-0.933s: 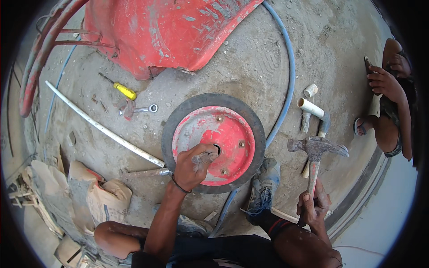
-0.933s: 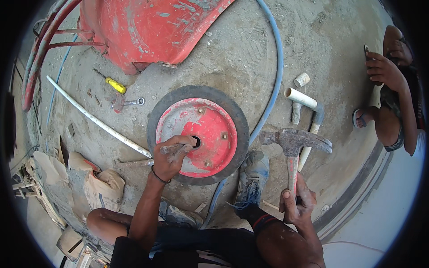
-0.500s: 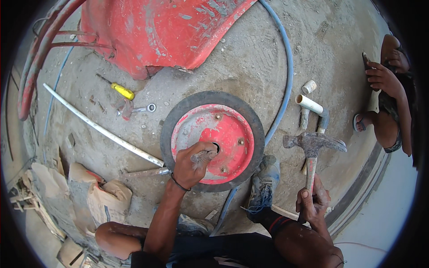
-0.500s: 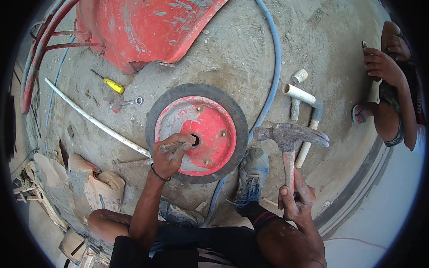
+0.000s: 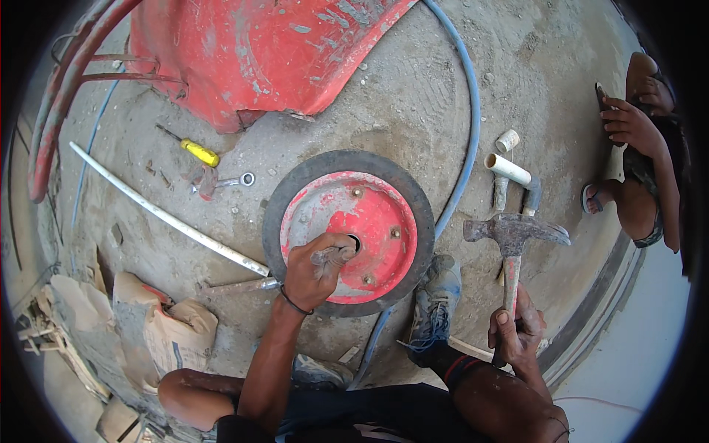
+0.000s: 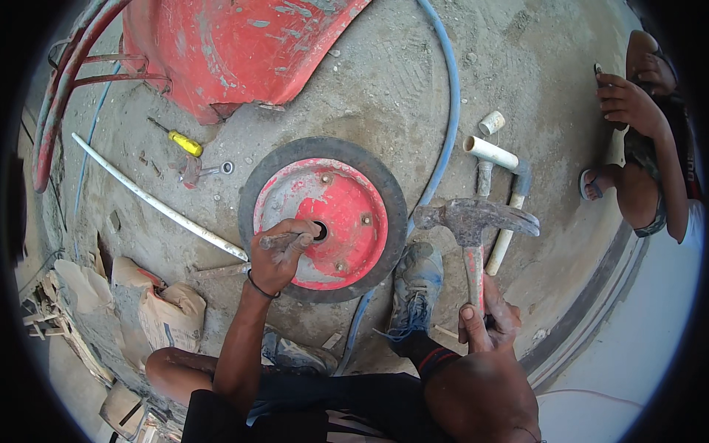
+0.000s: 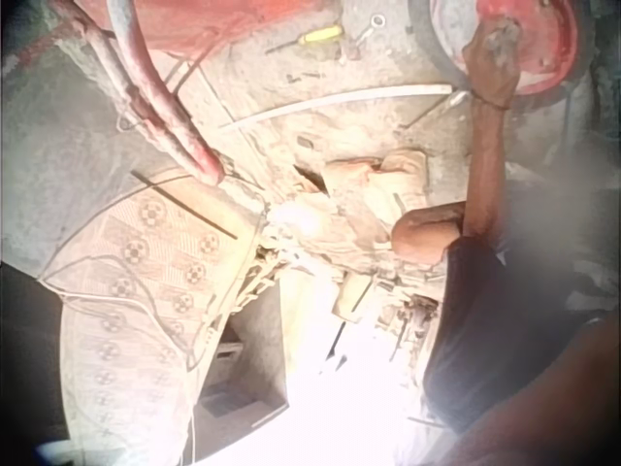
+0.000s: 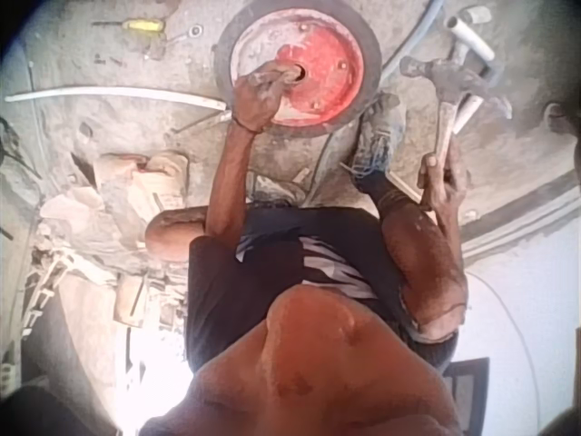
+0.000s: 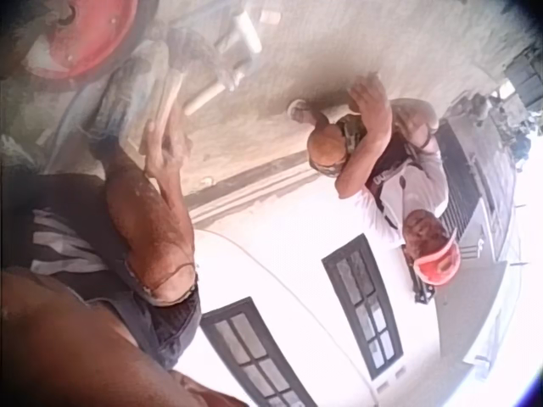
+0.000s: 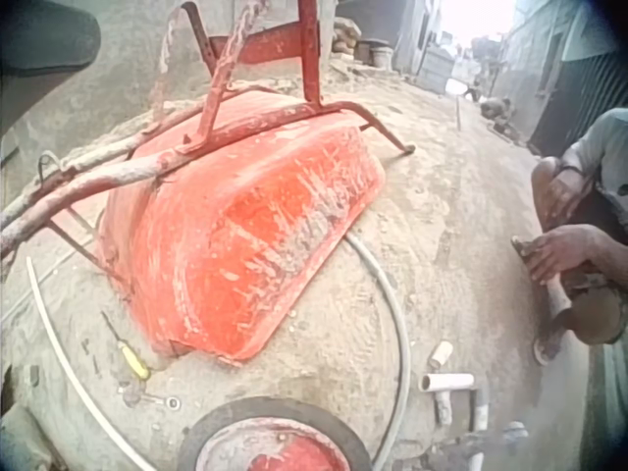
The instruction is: The person prys at the center of a red wheel with a screwdriver, strikes a metal rod through the axle hole with a hammer, and handles PVC pipe sections and an elbow fitting by hand.
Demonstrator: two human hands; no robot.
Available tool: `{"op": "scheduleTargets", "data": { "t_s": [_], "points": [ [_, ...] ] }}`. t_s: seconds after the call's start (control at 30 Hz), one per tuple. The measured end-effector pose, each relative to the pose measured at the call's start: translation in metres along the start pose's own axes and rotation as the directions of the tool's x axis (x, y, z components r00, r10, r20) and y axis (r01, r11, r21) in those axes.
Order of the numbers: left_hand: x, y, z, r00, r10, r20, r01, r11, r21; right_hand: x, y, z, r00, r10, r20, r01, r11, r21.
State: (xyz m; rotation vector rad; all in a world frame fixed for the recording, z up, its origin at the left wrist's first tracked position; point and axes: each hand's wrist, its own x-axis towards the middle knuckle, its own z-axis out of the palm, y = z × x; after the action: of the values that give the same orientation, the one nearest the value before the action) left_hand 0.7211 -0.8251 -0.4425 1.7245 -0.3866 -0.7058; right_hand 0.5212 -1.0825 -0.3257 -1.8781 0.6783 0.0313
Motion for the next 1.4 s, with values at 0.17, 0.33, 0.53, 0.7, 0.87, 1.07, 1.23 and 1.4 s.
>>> {"op": "scheduleTargets", "data": {
  "t_s": [0.17,0.33,0.53,0.7,0.87,1.07,1.23,1.4],
  "points": [
    [0.004,0.002,0.002,1.000,-0.002,0.007,0.002,1.000,-0.021,0.000,-0.006,-0.003,1.000,0.028,-0.009,-0.028,1.000,0.002],
    [-0.002,-0.004,0.003,0.999,0.042,-0.016,-0.042,0.999,0.018,0.000,0.000,0.000,0.999,0.043,-0.007,-0.043,0.999,0.033],
    [-0.001,0.000,0.010,0.993,0.104,-0.056,-0.099,0.992,0.080,0.018,-0.016,0.000,0.987,-0.101,0.122,0.118,0.982,-0.144],
    [-0.004,-0.006,0.018,0.955,0.280,-0.093,-0.256,0.943,0.211,0.045,-0.066,0.017,0.838,-0.393,0.378,0.506,0.818,-0.273],
    [-0.017,-0.013,0.014,0.936,0.328,-0.132,-0.287,0.923,0.257,0.022,-0.088,0.002,0.820,-0.485,0.304,0.529,0.845,-0.080],
    [-0.012,-0.008,0.026,0.932,0.352,-0.085,-0.317,0.906,0.282,0.035,-0.077,0.026,0.685,-0.288,0.669,0.666,0.620,-0.415],
    [-0.007,-0.013,0.025,0.936,0.336,-0.103,-0.303,0.920,0.248,0.013,-0.101,-0.003,0.789,-0.551,0.272,0.614,0.692,-0.380],
    [-0.017,-0.019,0.024,0.936,0.327,-0.131,-0.292,0.929,0.226,-0.011,-0.102,-0.010,0.801,-0.598,0.005,0.598,0.800,0.047]
  ]
}}
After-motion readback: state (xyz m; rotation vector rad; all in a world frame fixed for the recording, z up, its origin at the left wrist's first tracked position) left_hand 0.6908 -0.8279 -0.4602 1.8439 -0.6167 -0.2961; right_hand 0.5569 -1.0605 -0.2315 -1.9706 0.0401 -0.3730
